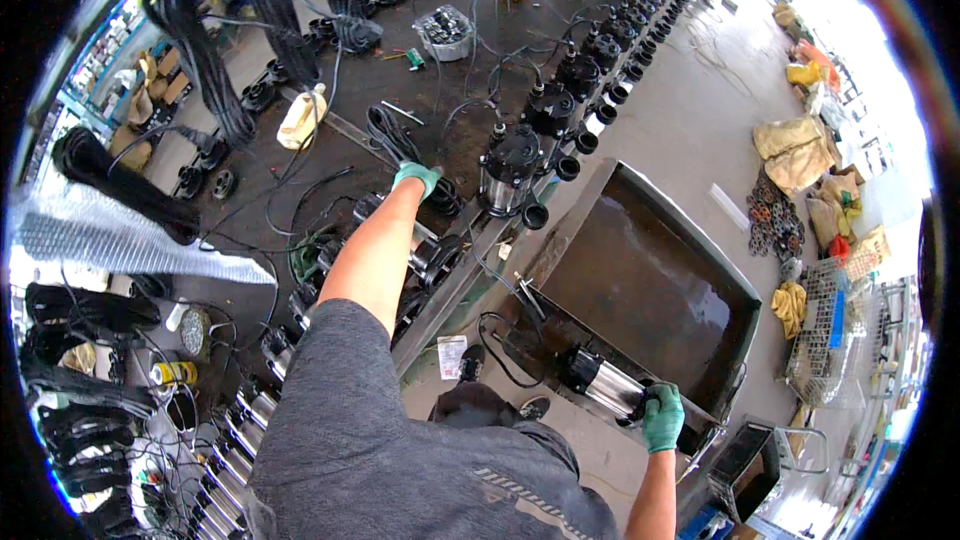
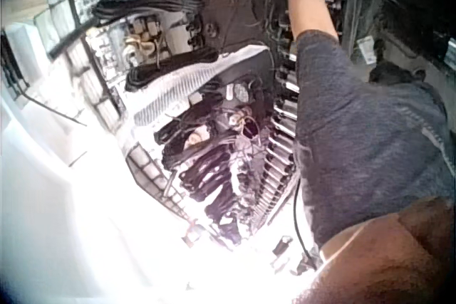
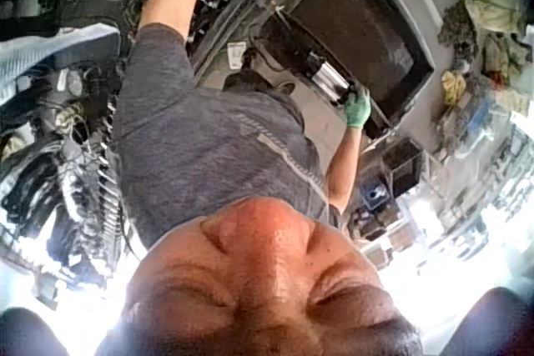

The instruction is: The person repeatedly picks up cylindrical submersible pumps from a rack and lowers them into a large metal basin filled with dark liquid. The person holds the pumps submerged for a few seconds, then lifts them out and returns them to the rack. This cycle is repeated multiple times with different units.

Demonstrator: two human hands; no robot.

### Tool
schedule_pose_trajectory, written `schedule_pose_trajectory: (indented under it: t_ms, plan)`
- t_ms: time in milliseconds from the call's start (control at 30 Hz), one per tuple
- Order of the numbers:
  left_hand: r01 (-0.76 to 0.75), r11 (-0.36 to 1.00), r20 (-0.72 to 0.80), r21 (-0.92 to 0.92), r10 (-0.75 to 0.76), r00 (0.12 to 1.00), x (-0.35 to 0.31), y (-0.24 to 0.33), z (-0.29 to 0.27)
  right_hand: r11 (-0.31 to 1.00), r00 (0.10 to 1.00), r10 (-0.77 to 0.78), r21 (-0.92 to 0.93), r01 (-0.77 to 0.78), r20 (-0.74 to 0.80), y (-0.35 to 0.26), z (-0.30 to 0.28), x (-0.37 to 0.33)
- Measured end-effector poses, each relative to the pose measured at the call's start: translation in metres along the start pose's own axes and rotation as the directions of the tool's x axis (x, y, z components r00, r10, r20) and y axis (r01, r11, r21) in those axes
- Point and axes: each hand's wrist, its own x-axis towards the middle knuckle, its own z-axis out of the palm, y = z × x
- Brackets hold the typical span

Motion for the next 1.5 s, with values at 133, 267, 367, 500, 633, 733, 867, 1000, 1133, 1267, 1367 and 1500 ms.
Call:
schedule_pose_trajectory:
  t_ms: [133, 267, 367, 500, 633, 733, 867, 1000, 1133, 1267, 1367, 1500]
  plan:
    - [0.112, 0.994, 0.054, -0.020, -0.110, 0.992, -0.004, 0.009, 0.022, 1.000, 1.000, -0.003, 0.012, 0.003, -0.006, 0.004, -0.001, -0.004]
    - [0.149, 0.949, 0.150, -0.277, -0.111, 0.982, 0.003, -0.013, 0.016, 1.000, 1.000, 0.001, 0.028, -0.002, 0.025, 0.011, 0.002, -0.001]
    - [0.122, 0.826, 0.211, -0.551, -0.003, 0.978, -0.015, -0.009, 0.001, 0.998, 0.998, -0.055, 0.039, 0.054, 0.019, 0.017, 0.004, 0.001]
    - [0.296, 0.190, 0.349, -0.936, 0.393, 0.851, -0.080, -0.023, -0.057, 0.993, 0.998, -0.015, 0.115, 0.008, 0.056, 0.028, 0.003, -0.001]
    - [0.345, 0.015, 0.250, -0.938, 0.718, 0.649, -0.202, -0.066, -0.128, 0.947, 0.984, 0.163, 0.267, -0.178, 0.078, 0.063, 0.017, -0.007]
    - [0.124, -0.055, 0.054, -0.991, 0.680, 0.732, -0.312, -0.099, -0.163, 0.693, 0.791, 0.467, 0.393, -0.605, 0.395, 0.021, -0.013, 0.003]
    - [-0.091, -0.125, -0.151, -0.988, 0.659, 0.737, -0.396, -0.139, -0.144, 0.553, 0.615, 0.469, 0.333, -0.764, 0.634, 0.048, -0.021, 0.008]
    - [-0.187, -0.242, -0.297, -0.952, 0.585, 0.755, -0.463, -0.176, -0.129, 0.659, 0.700, 0.283, 0.398, -0.639, 0.655, 0.080, -0.008, 0.015]
    - [-0.476, -0.196, -0.513, -0.857, 0.405, 0.757, -0.494, -0.192, -0.143, 0.754, 0.800, 0.150, 0.456, -0.473, 0.581, 0.131, 0.017, 0.022]
    - [-0.768, 0.031, -0.767, -0.640, 0.036, 0.641, -0.495, -0.186, -0.189, 0.647, 0.647, 0.294, 0.351, -0.676, 0.704, 0.037, -0.038, 0.009]
    - [-0.805, 0.014, -0.805, -0.593, -0.009, 0.593, -0.459, -0.190, -0.236, 0.643, 0.830, 0.124, 0.594, -0.484, 0.543, 0.167, 0.045, 0.027]
    - [-0.728, -0.116, -0.736, -0.675, 0.047, 0.675, -0.428, -0.198, -0.311, 0.601, 0.749, 0.251, 0.508, -0.617, 0.613, 0.082, -0.036, -0.004]
